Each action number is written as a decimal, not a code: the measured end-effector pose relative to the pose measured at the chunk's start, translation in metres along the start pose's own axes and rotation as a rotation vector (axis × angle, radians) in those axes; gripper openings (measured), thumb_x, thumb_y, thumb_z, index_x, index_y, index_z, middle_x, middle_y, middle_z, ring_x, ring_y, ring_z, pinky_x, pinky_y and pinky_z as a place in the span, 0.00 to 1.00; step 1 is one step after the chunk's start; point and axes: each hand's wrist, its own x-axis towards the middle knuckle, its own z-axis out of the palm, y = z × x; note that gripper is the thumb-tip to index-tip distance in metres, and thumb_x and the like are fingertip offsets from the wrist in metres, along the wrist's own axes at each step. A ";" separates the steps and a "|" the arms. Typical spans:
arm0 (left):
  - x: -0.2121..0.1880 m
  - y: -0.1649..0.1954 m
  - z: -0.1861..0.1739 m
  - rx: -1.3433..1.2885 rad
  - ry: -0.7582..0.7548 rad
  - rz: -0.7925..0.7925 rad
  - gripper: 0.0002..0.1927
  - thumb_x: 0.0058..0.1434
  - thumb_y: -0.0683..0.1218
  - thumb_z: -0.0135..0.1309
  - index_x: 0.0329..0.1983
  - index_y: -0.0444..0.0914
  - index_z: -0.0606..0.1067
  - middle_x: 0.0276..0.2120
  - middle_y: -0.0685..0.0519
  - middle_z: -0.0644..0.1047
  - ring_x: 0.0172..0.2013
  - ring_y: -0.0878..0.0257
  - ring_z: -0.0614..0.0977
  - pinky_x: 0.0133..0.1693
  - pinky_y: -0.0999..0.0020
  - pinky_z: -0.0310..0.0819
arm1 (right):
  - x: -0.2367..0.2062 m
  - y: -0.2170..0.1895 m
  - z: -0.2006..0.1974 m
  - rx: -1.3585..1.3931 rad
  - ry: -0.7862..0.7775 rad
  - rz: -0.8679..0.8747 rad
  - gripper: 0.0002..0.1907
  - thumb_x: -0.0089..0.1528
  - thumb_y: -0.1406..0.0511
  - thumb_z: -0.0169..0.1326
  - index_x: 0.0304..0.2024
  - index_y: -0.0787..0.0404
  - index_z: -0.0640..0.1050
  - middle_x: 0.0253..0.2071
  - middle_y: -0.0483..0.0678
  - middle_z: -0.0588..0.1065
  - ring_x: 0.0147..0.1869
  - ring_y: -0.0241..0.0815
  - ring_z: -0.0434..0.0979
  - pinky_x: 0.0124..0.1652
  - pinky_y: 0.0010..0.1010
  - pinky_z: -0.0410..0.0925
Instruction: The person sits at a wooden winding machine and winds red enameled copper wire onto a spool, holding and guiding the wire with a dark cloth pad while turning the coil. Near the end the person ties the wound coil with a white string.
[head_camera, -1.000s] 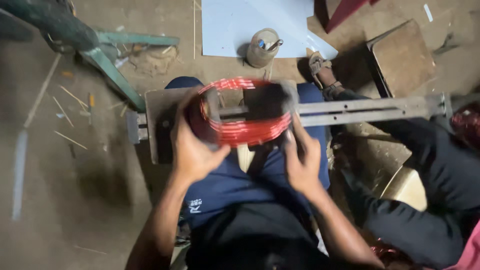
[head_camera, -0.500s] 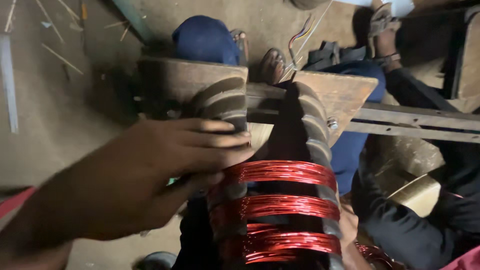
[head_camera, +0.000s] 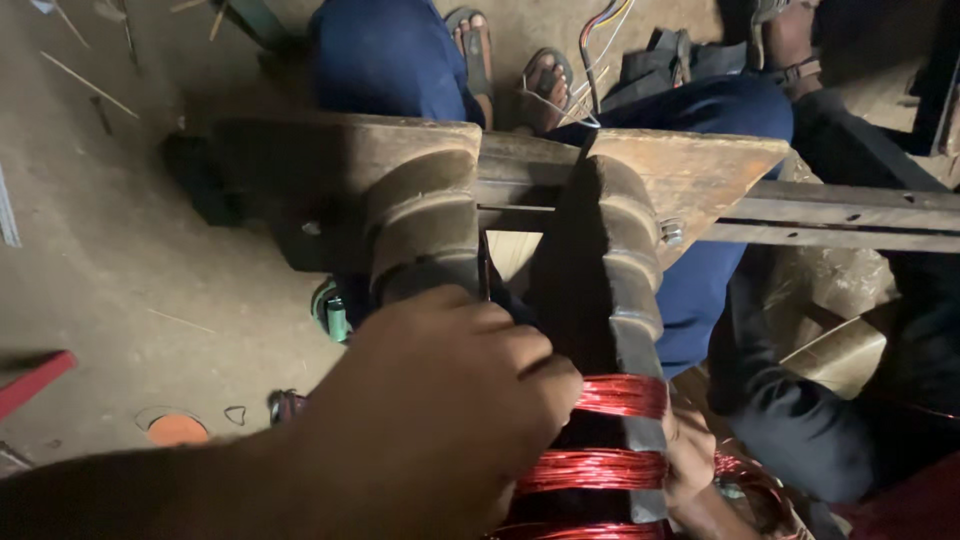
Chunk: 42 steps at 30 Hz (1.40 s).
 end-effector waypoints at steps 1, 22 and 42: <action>-0.001 0.000 0.005 -0.018 0.054 0.011 0.13 0.44 0.45 0.59 0.34 0.39 0.77 0.31 0.50 0.79 0.37 0.52 0.81 0.42 0.53 0.72 | 0.001 -0.001 0.001 0.012 0.016 0.006 0.30 0.58 0.65 0.61 0.61 0.71 0.72 0.34 0.49 0.81 0.32 0.41 0.83 0.36 0.33 0.77; -0.033 0.017 0.025 0.095 0.328 0.117 0.15 0.63 0.52 0.55 0.35 0.34 0.78 0.51 0.35 0.80 0.55 0.42 0.81 0.59 0.44 0.71 | -0.015 0.001 -0.002 -0.024 -0.015 0.055 0.20 0.58 0.67 0.62 0.50 0.71 0.76 0.37 0.53 0.80 0.36 0.45 0.84 0.41 0.35 0.76; -0.045 0.031 0.037 0.182 0.397 0.164 0.23 0.68 0.58 0.51 0.43 0.33 0.81 0.58 0.36 0.75 0.62 0.34 0.72 0.60 0.30 0.64 | -0.005 0.006 0.012 -0.026 0.040 0.008 0.28 0.59 0.67 0.62 0.61 0.68 0.73 0.38 0.53 0.81 0.35 0.44 0.84 0.39 0.36 0.77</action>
